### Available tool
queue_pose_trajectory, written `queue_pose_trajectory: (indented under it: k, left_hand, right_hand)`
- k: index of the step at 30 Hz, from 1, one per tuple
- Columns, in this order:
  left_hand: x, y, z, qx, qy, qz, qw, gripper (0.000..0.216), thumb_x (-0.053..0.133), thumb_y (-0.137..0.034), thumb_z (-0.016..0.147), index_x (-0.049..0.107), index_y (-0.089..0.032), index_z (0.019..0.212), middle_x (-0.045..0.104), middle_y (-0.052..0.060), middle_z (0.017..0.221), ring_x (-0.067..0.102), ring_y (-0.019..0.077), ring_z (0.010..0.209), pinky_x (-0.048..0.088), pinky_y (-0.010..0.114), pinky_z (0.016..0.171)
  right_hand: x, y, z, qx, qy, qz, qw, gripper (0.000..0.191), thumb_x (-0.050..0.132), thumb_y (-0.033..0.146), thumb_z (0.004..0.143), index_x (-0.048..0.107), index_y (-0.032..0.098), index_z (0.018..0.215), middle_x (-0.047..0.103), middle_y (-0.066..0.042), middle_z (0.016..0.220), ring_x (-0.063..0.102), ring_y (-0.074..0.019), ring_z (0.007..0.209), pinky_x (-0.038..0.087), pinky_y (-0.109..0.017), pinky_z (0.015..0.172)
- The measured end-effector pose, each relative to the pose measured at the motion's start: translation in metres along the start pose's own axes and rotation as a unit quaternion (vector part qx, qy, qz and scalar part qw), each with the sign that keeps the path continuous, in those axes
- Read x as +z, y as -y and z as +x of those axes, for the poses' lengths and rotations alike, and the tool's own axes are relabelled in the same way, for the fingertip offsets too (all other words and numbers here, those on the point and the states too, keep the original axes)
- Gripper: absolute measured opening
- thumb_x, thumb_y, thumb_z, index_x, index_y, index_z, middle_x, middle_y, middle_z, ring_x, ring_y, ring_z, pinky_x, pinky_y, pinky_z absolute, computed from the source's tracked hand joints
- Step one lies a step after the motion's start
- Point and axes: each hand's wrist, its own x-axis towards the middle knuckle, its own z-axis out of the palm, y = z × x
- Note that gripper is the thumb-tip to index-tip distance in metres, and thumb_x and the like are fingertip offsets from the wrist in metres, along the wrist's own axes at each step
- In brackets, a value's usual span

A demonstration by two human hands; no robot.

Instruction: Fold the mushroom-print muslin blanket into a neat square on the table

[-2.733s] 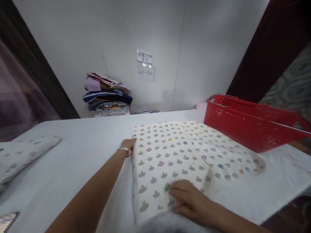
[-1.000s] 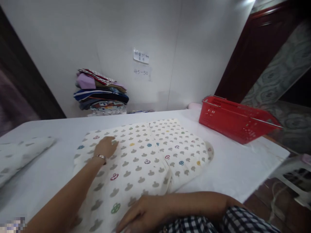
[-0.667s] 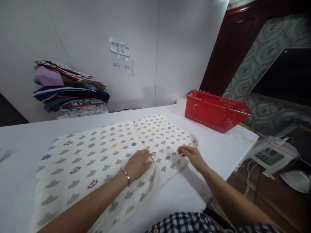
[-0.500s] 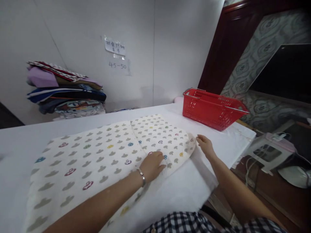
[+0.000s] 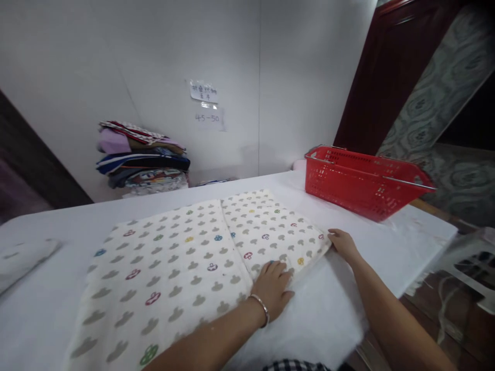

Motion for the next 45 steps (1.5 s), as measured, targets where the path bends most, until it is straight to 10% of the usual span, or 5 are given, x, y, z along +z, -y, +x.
queue_pose_trajectory:
  k: [7,14,25,39,45]
  left_hand:
    - [-0.028,0.001,0.009,-0.012,-0.024,-0.071,0.997,0.032,0.05,-0.036,0.081,0.053,-0.024,0.111,0.051,0.004,0.122,0.043,0.0184,0.113,0.03,0.039,0.101]
    - [-0.029,0.034,0.012,-0.12,0.019,0.001,0.993,0.052,0.043,-0.047,0.081,0.044,-0.02,0.126,0.031,0.008,0.142,0.018,0.0269,0.133,0.01,0.05,0.108]
    - [-0.013,0.037,0.002,-0.136,0.026,-0.012,0.99,0.057,0.031,-0.054,0.083,0.038,-0.023,0.131,0.023,0.006,0.145,0.009,0.0247,0.135,0.004,0.048,0.109]
    - [-0.016,0.047,0.007,-0.122,0.061,-0.1,0.986,0.064,0.045,-0.058,0.077,0.039,-0.022,0.129,0.023,0.01,0.144,0.012,0.0309,0.134,0.006,0.058,0.106]
    - [0.021,0.063,0.014,-0.121,0.051,-0.029,0.991,0.036,0.037,-0.038,0.089,0.047,-0.03,0.122,0.033,0.006,0.14,0.027,0.0305,0.129,0.027,0.059,0.1]
  right_hand:
    - [0.004,0.0,-0.014,-0.164,-0.064,-0.291,0.94,0.04,0.036,0.018,0.08,0.056,0.014,0.114,0.054,-0.013,0.118,0.052,-0.0281,0.106,0.044,-0.038,0.085]
    - [0.025,0.037,-0.006,-0.342,-0.052,-0.189,0.919,0.04,0.033,0.027,0.084,0.056,0.016,0.115,0.053,-0.008,0.124,0.048,-0.021,0.114,0.036,-0.036,0.1]
    - [0.081,0.073,0.053,-0.287,0.162,-0.326,0.886,0.055,0.03,0.044,0.088,0.037,0.013,0.132,0.03,-0.013,0.141,0.023,-0.0257,0.131,0.025,-0.047,0.103]
    - [0.17,0.18,0.163,-0.234,0.071,-0.241,0.939,0.042,0.035,0.031,0.086,0.054,0.015,0.12,0.06,-0.008,0.114,0.054,-0.0203,0.106,0.042,-0.027,0.088]
    - [0.209,0.199,0.185,-0.228,0.051,-0.238,0.943,0.052,0.042,0.027,0.081,0.041,0.012,0.131,0.055,-0.012,0.12,0.052,-0.0247,0.109,0.043,-0.033,0.088]
